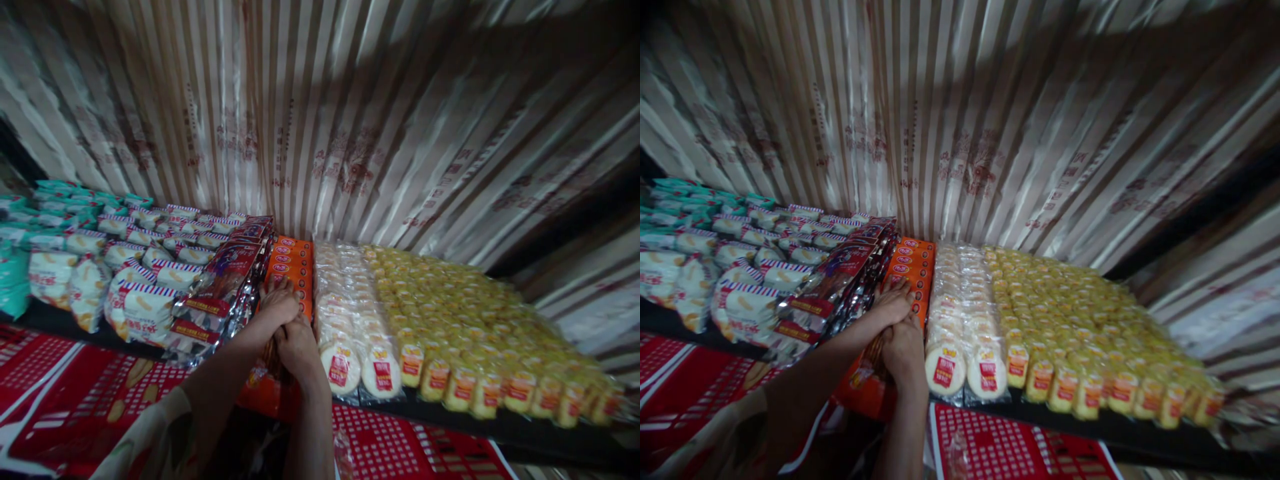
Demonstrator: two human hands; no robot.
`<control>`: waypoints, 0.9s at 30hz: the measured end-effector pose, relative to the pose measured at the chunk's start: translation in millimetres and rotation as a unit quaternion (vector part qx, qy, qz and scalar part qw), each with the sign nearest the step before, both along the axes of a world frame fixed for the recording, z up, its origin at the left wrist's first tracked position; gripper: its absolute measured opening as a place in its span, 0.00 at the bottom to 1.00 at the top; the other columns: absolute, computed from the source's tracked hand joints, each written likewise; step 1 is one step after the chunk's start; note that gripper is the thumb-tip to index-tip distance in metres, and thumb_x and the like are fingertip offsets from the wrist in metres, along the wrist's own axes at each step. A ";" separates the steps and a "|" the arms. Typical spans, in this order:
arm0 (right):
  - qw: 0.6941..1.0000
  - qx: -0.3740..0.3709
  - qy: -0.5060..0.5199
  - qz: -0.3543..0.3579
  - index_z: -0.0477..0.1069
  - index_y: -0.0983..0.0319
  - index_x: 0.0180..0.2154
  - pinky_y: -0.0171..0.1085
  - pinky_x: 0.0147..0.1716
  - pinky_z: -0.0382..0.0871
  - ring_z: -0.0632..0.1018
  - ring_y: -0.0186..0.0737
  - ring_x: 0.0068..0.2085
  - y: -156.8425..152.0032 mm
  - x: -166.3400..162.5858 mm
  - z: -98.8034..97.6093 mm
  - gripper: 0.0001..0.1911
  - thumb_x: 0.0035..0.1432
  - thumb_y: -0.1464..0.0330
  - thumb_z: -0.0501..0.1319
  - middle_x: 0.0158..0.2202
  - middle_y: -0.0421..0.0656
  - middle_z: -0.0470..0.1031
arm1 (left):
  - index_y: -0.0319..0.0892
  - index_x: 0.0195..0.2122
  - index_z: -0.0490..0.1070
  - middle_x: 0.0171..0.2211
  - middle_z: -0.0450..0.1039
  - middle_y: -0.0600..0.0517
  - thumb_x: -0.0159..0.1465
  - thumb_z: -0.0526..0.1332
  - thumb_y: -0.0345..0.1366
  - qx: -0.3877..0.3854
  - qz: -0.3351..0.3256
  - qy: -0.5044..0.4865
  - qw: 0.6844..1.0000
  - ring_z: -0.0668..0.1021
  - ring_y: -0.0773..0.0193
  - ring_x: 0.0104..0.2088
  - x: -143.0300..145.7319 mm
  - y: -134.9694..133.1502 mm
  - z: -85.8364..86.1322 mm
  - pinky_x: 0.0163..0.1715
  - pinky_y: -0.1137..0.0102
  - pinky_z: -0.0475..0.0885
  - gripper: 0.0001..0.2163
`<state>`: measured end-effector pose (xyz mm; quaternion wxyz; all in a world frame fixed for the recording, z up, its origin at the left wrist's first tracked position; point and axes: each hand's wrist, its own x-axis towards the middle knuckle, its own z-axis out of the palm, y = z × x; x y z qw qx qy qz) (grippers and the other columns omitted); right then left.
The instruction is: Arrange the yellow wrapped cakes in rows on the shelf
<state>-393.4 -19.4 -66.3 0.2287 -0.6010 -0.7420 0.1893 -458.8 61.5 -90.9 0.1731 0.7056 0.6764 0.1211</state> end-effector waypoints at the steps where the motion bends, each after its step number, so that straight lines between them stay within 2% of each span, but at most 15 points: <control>1: 1.000 0.005 0.000 0.002 0.75 0.71 0.41 0.38 0.53 0.58 0.70 0.44 0.49 0.4 0.0 -0.4 0.17 0.54 0.76 0.50 0.43 0.53 0.75 | 0.50 0.59 0.60 0.62 0.54 0.55 0.64 0.45 0.41 0.000 -0.001 0.001 1.000 0.46 0.50 0.64 -0.2 0.0 -0.3 0.60 0.47 0.43 0.22; 9: 1.000 0.002 0.004 0.008 0.74 0.69 0.42 0.38 0.52 0.59 0.70 0.45 0.50 4.3 1.5 -4.9 0.18 0.54 0.75 0.51 0.45 0.51 0.74 | 0.48 0.58 0.62 0.60 0.57 0.52 0.64 0.45 0.40 0.004 0.003 -0.004 1.000 0.46 0.49 0.64 -1.0 -0.5 1.8 0.59 0.46 0.43 0.21; 15: 1.000 0.003 0.011 0.004 0.74 0.69 0.43 0.39 0.54 0.57 0.70 0.45 0.50 2.6 -0.6 -0.3 0.18 0.53 0.76 0.50 0.45 0.51 0.75 | 0.50 0.58 0.61 0.62 0.55 0.55 0.63 0.48 0.41 0.025 0.008 -0.019 0.999 0.45 0.51 0.64 -0.4 -2.5 -1.8 0.60 0.47 0.43 0.21; 20: 1.000 -0.003 0.010 -0.012 0.73 0.68 0.45 0.41 0.52 0.60 0.70 0.46 0.50 2.3 0.8 -0.4 0.20 0.53 0.75 0.50 0.46 0.51 0.74 | 0.47 0.56 0.63 0.61 0.57 0.53 0.63 0.47 0.39 0.043 0.025 -0.017 0.999 0.49 0.52 0.64 1.8 -4.0 0.0 0.60 0.49 0.46 0.21; 23: 1.000 -0.003 0.013 -0.018 0.73 0.68 0.45 0.40 0.52 0.61 0.70 0.46 0.50 2.0 2.0 -2.7 0.19 0.54 0.75 0.50 0.45 0.51 0.74 | 0.43 0.57 0.62 0.59 0.59 0.49 0.64 0.46 0.36 0.076 0.038 -0.031 0.996 0.52 0.56 0.63 3.6 -6.1 5.8 0.61 0.56 0.48 0.21; 27: 0.999 0.028 0.017 -0.027 0.73 0.70 0.45 0.40 0.51 0.62 0.71 0.45 0.48 3.6 0.9 -8.2 0.21 0.53 0.76 0.49 0.44 0.52 0.74 | 0.38 0.54 0.66 0.57 0.63 0.45 0.64 0.47 0.34 0.109 0.042 -0.068 0.991 0.58 0.57 0.61 1.6 -14.6 22.5 0.61 0.59 0.50 0.19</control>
